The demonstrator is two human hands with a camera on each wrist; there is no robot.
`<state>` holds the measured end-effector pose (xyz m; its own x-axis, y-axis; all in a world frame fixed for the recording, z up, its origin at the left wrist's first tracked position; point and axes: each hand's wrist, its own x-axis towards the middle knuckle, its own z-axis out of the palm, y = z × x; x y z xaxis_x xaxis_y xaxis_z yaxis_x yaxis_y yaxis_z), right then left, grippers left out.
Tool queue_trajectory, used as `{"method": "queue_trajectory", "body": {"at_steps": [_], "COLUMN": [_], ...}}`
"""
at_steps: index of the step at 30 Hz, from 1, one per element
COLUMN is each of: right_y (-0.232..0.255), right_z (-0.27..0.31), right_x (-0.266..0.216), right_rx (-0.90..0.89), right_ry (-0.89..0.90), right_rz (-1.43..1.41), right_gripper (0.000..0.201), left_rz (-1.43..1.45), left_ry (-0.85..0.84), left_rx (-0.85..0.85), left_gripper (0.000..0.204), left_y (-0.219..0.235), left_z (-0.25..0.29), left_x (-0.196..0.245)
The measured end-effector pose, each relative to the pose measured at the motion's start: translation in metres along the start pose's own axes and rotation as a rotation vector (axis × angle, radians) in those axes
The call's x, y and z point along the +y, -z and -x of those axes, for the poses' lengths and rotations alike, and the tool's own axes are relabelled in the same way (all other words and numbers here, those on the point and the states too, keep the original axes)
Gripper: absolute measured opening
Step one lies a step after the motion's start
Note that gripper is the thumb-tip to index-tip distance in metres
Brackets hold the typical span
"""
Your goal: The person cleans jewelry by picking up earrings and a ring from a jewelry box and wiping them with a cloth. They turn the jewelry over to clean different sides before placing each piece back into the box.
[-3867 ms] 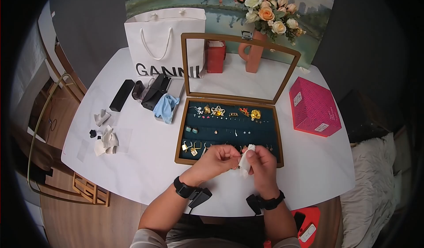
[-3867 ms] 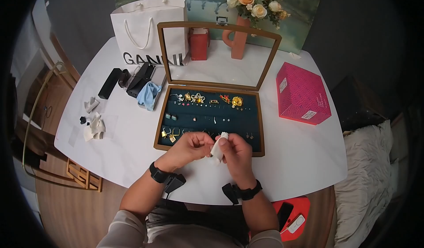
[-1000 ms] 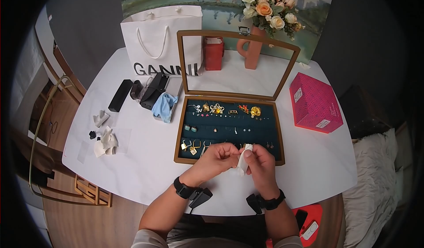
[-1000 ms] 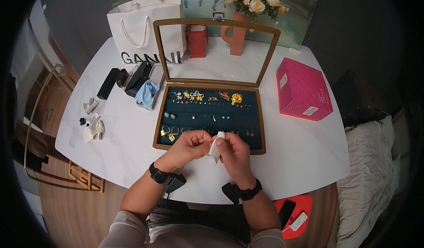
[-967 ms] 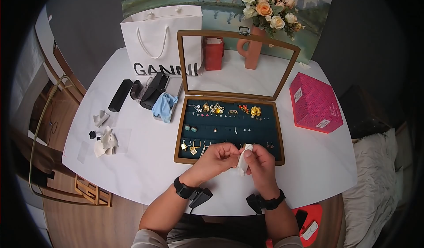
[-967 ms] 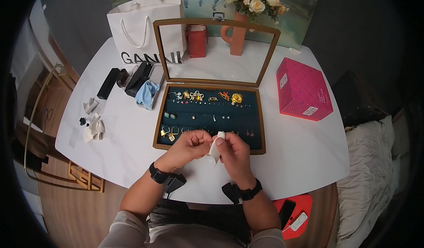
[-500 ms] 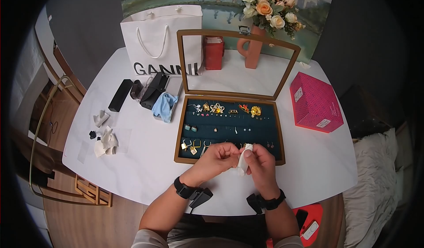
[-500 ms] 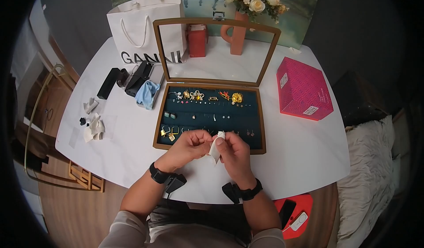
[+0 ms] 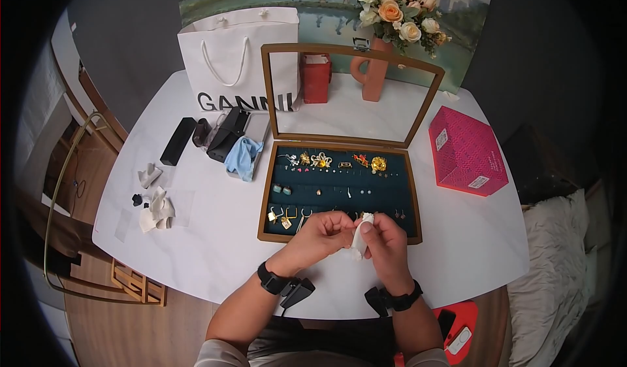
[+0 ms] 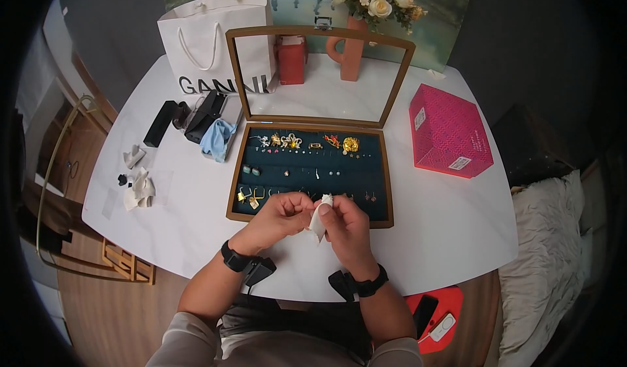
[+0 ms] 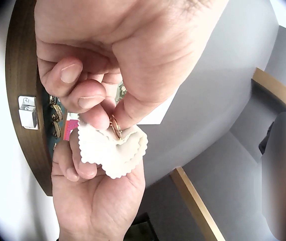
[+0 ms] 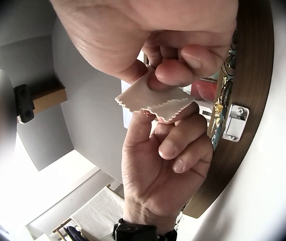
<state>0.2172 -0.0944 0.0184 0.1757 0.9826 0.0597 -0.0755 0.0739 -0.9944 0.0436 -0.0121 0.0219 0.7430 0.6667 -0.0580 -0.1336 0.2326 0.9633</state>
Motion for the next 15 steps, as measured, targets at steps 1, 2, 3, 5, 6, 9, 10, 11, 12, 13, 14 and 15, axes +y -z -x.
{"method": "queue_trajectory", "body": {"at_steps": [1,2,3,5,6,9,10,11,12,13,14,15], "right_y": [-0.0001,0.0002,0.0007,0.0009,0.0006,0.0012,0.0014,0.0009,-0.0001,-0.0009,-0.0013,-0.0017], "right_z": [-0.0001,-0.0002,-0.0004,-0.0007,-0.0008,-0.0009,-0.0008,-0.0005,-0.0002,0.0001,0.0004,0.0007], "right_x": [0.0,0.0004,0.0017,0.0047,0.0061,0.0086,0.0089,0.0086,0.0079,0.0072,0.0063,0.0052], "right_rx": [0.001,0.0,-0.001,0.001,0.004,0.011,0.014,0.026,0.037,0.049,0.054,0.059], "right_ry": [0.0,0.001,0.002,0.008,0.013,0.025,0.028,0.023,0.017,0.012,0.008,0.003], "right_rz": [0.003,0.003,0.002,-0.003,-0.007,0.007,0.017,0.015,0.013,0.01,0.001,-0.008], "right_gripper": [0.027,0.027,0.026,0.026,0.025,0.025,0.024,0.025,0.025,0.025,0.025,0.025], "left_rz": [0.0,0.0,0.001,0.002,0.005,0.002,-0.005,-0.012,-0.014,-0.015,-0.016,-0.017], "left_ry": [0.004,0.008,0.008,0.009,0.0,-0.026,-0.035,-0.043,-0.044,-0.046,-0.047,-0.048], "left_rx": [0.001,0.003,0.005,0.01,0.01,0.004,-0.002,-0.008,-0.007,-0.006,-0.005,-0.007], "left_gripper": [0.01,0.01,0.009,0.008,0.008,0.006,0.005,0.004,0.003,0.003,0.003,0.002], "left_y": [0.0,-0.0001,-0.0002,-0.0007,-0.0008,0.0,0.0007,0.0009,0.0003,-0.0007,-0.0012,-0.0009], "left_z": [0.0,0.0001,0.0003,0.0007,0.0008,0.0004,0.0005,0.0006,0.0007,0.0008,0.0009,0.0011], "left_x": [-0.0001,0.0001,0.0004,0.0007,0.0002,-0.002,-0.0029,-0.0034,-0.003,-0.0024,-0.0019,-0.0016]}}
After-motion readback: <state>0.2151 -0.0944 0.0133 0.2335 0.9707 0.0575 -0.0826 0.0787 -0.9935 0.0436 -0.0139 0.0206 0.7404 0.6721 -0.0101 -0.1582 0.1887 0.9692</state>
